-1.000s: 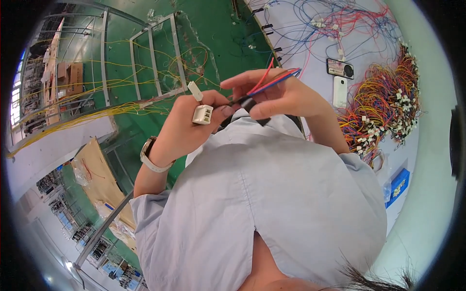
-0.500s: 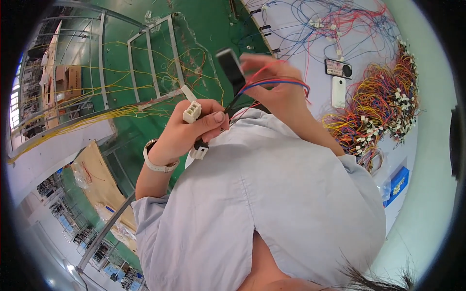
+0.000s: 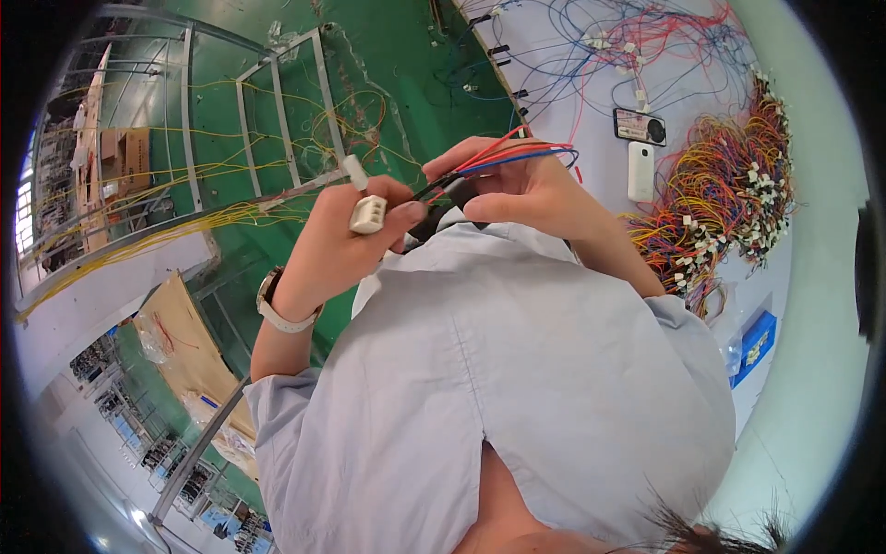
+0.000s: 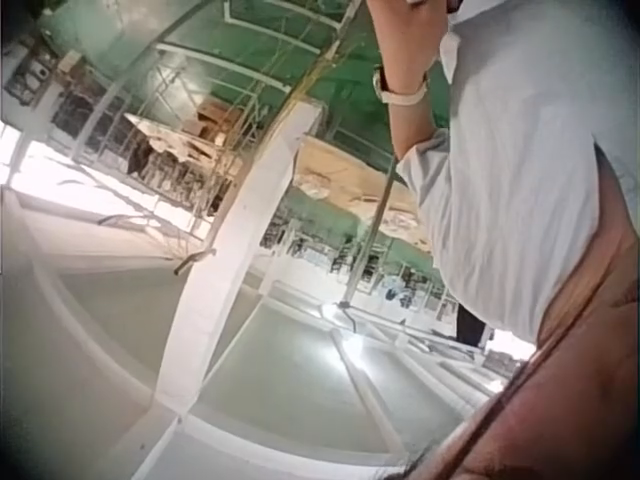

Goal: Assembling and taping electrical wiring harnesses in a factory setting.

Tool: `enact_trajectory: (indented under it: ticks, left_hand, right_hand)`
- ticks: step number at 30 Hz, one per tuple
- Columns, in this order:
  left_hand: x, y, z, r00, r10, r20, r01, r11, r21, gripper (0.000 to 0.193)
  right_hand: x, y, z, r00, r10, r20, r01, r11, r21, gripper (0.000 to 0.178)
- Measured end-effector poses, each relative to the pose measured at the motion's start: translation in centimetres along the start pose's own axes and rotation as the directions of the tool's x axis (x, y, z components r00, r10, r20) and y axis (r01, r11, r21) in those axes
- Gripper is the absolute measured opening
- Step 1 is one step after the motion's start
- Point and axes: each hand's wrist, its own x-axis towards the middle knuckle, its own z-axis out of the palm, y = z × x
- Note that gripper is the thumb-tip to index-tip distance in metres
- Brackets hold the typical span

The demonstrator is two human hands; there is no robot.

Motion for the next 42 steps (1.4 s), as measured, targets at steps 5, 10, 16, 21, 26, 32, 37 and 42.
enact_trajectory:
  ticks: [5, 10, 16, 21, 26, 32, 37, 42]
  left_hand:
    - [1.6, -0.1, 0.5, 0.996, 0.079, 0.028, -0.080, 0.996, 0.040, 0.022]
    - [1.6, -0.2, -0.3, 0.958, -0.005, 0.287, 0.152, 0.857, -0.492, 0.027]
    - [2.1, 0.4, 0.3, 0.953, 0.006, 0.302, 0.153, 0.852, -0.500, 0.028]
    - [2.0, 0.3, 0.2, 0.972, -0.021, 0.236, 0.136, 0.864, -0.484, 0.027]
    - [2.1, 0.4, 0.2, 0.996, -0.044, 0.078, 0.067, 0.947, -0.314, 0.023]
    - [2.6, -0.1, 1.4, 0.991, 0.097, -0.087, -0.104, 0.991, -0.081, 0.019]
    - [3.1, 0.2, 1.6, 0.989, 0.145, -0.036, -0.149, 0.981, -0.123, 0.019]
    - [2.2, 0.5, 1.5, 0.989, 0.103, 0.107, -0.045, 0.894, -0.445, 0.024]
  right_hand:
    - [-0.2, -0.1, 0.1, 0.996, -0.071, -0.046, 0.070, 0.997, -0.017, 0.045]
    - [0.0, 0.0, -2.0, 0.896, -0.444, -0.020, 0.380, 0.789, -0.482, 0.054]
    - [2.0, 0.0, -1.0, 0.772, -0.508, -0.381, 0.380, 0.850, -0.364, 0.046]
    - [2.4, 0.7, -2.6, 0.967, -0.237, 0.090, 0.173, 0.877, 0.447, 0.047]
    - [1.8, 0.9, -2.9, 0.987, -0.159, 0.004, 0.156, 0.973, 0.172, 0.049]
    - [0.9, 0.6, -1.9, 0.993, -0.110, -0.050, 0.110, 0.994, 0.001, 0.040]
    - [0.5, -0.6, -2.5, 0.992, -0.122, -0.015, 0.119, 0.986, -0.119, 0.038]
    - [1.5, -0.5, -3.2, 0.867, -0.491, -0.080, 0.405, 0.790, -0.459, 0.053]
